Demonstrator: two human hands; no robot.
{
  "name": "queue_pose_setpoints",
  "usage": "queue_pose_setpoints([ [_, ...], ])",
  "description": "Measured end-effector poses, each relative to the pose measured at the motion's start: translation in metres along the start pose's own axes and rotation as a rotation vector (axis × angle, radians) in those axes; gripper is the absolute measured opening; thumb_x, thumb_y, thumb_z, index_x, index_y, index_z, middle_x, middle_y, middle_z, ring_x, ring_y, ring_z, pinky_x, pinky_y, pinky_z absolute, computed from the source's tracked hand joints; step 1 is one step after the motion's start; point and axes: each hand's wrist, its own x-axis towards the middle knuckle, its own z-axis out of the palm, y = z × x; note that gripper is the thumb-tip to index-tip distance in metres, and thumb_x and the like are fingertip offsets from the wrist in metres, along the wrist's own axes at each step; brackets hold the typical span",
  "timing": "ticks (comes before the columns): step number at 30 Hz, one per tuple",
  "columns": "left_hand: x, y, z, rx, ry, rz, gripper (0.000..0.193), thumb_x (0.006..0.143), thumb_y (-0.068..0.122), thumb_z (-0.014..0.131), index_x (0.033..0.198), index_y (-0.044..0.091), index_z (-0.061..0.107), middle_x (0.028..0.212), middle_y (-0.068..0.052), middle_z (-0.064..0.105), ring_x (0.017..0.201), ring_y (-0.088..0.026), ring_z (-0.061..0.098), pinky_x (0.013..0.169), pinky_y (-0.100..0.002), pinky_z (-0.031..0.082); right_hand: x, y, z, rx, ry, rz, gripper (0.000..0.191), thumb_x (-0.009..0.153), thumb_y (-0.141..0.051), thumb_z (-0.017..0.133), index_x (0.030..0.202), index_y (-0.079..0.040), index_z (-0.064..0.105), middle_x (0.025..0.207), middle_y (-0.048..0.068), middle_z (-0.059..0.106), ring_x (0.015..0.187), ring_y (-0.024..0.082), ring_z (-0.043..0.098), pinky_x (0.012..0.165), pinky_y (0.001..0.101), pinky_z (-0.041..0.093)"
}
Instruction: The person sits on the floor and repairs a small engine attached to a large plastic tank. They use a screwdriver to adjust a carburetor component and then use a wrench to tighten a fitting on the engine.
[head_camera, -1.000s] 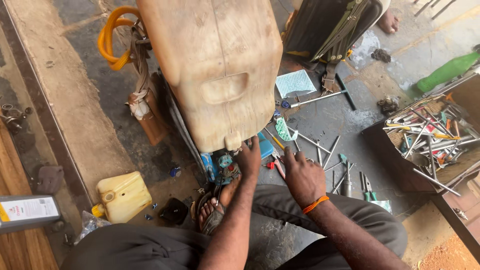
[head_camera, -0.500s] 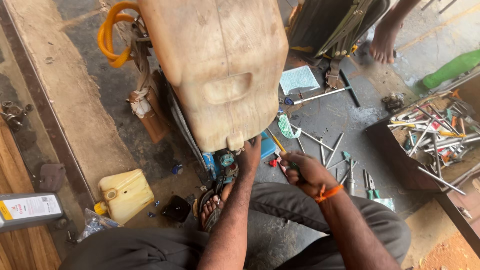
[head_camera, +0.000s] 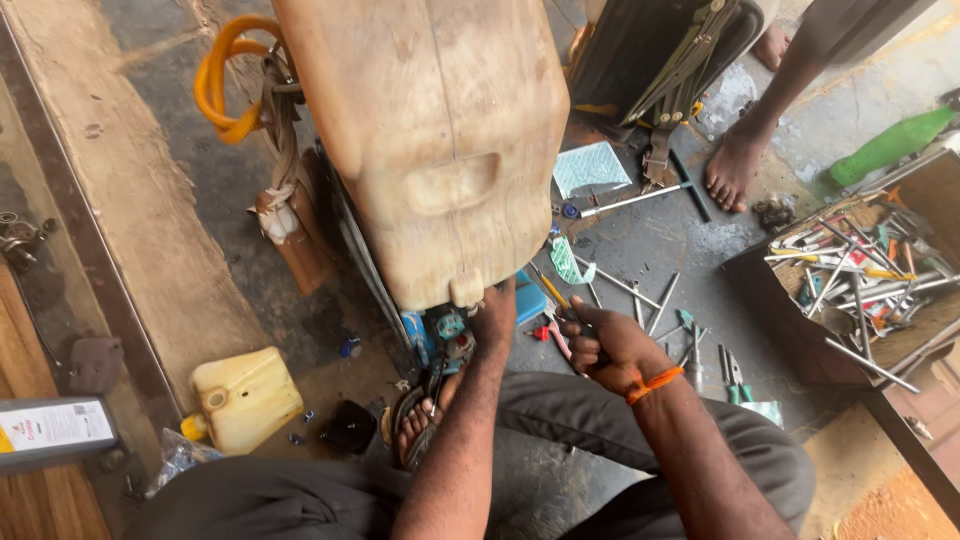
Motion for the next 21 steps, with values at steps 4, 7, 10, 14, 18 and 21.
queue_pose_setpoints([
  [4,0.007,0.001,0.003,-0.065,-0.142,-0.146,0.057,0.092,0.044,0.075,0.122,-0.003,0.067,0.121,-0.024,0.070,0.112,-0.044,0.064,0.097,-0.050,0.052,-0.024,0.012,0.007,-0.854,0.324,-0.471,0.025,0.104,-0.025,0.063,0.115,-0.003,0.064,0.081,0.006,0.063,0.055,0.015,0.050,0.045,0.0300,0.036],
  [7,0.004,-0.001,0.003,-0.112,-0.139,-0.151,0.052,0.093,0.041,0.074,0.120,-0.004,0.068,0.119,-0.024,0.071,0.110,-0.043,0.066,0.096,-0.049,0.052,-0.048,0.024,0.026,-1.474,0.533,-0.620,0.028,0.105,-0.028,0.061,0.119,-0.003,0.065,0.079,0.005,0.060,0.053,0.013,0.046,0.044,0.0288,0.035],
  [10,0.003,-0.002,0.006,-0.106,-0.135,-0.171,0.045,0.093,0.034,0.072,0.118,-0.003,0.070,0.117,-0.024,0.072,0.108,-0.043,0.067,0.092,-0.049,0.052,-0.053,0.020,0.035,-1.520,0.537,-0.619,0.033,0.106,-0.030,0.059,0.123,-0.004,0.065,0.077,0.004,0.057,0.051,0.011,0.043,0.043,0.0276,0.033],
  [14,0.001,-0.004,0.009,-0.163,-0.218,-0.244,0.034,0.098,0.027,0.066,0.116,-0.002,0.069,0.113,-0.022,0.073,0.107,-0.041,0.069,0.091,-0.046,0.055,-0.033,0.003,0.023,-0.648,0.340,-0.192,0.038,0.107,-0.034,0.056,0.129,-0.004,0.066,0.075,0.002,0.054,0.049,0.008,0.038,0.042,0.0259,0.031],
  [18,0.004,-0.006,0.004,-0.087,-0.112,-0.090,0.033,0.094,0.024,0.066,0.114,-0.001,0.071,0.114,-0.024,0.073,0.108,-0.045,0.065,0.093,-0.050,0.052,-0.012,0.004,0.002,0.236,-0.014,0.180,0.042,0.105,-0.036,0.053,0.130,-0.004,0.064,0.072,-0.003,0.045,0.046,0.005,0.025,0.040,0.0229,0.023],
  [21,0.007,-0.006,0.000,-0.219,-0.336,-0.316,0.035,0.099,0.030,0.062,0.115,-0.001,0.068,0.115,-0.020,0.072,0.111,-0.040,0.066,0.096,-0.046,0.052,-0.012,0.014,-0.009,0.191,0.009,0.173,0.039,0.103,-0.033,0.054,0.126,-0.002,0.063,0.073,-0.002,0.048,0.047,0.006,0.024,0.041,0.0240,0.022],
])
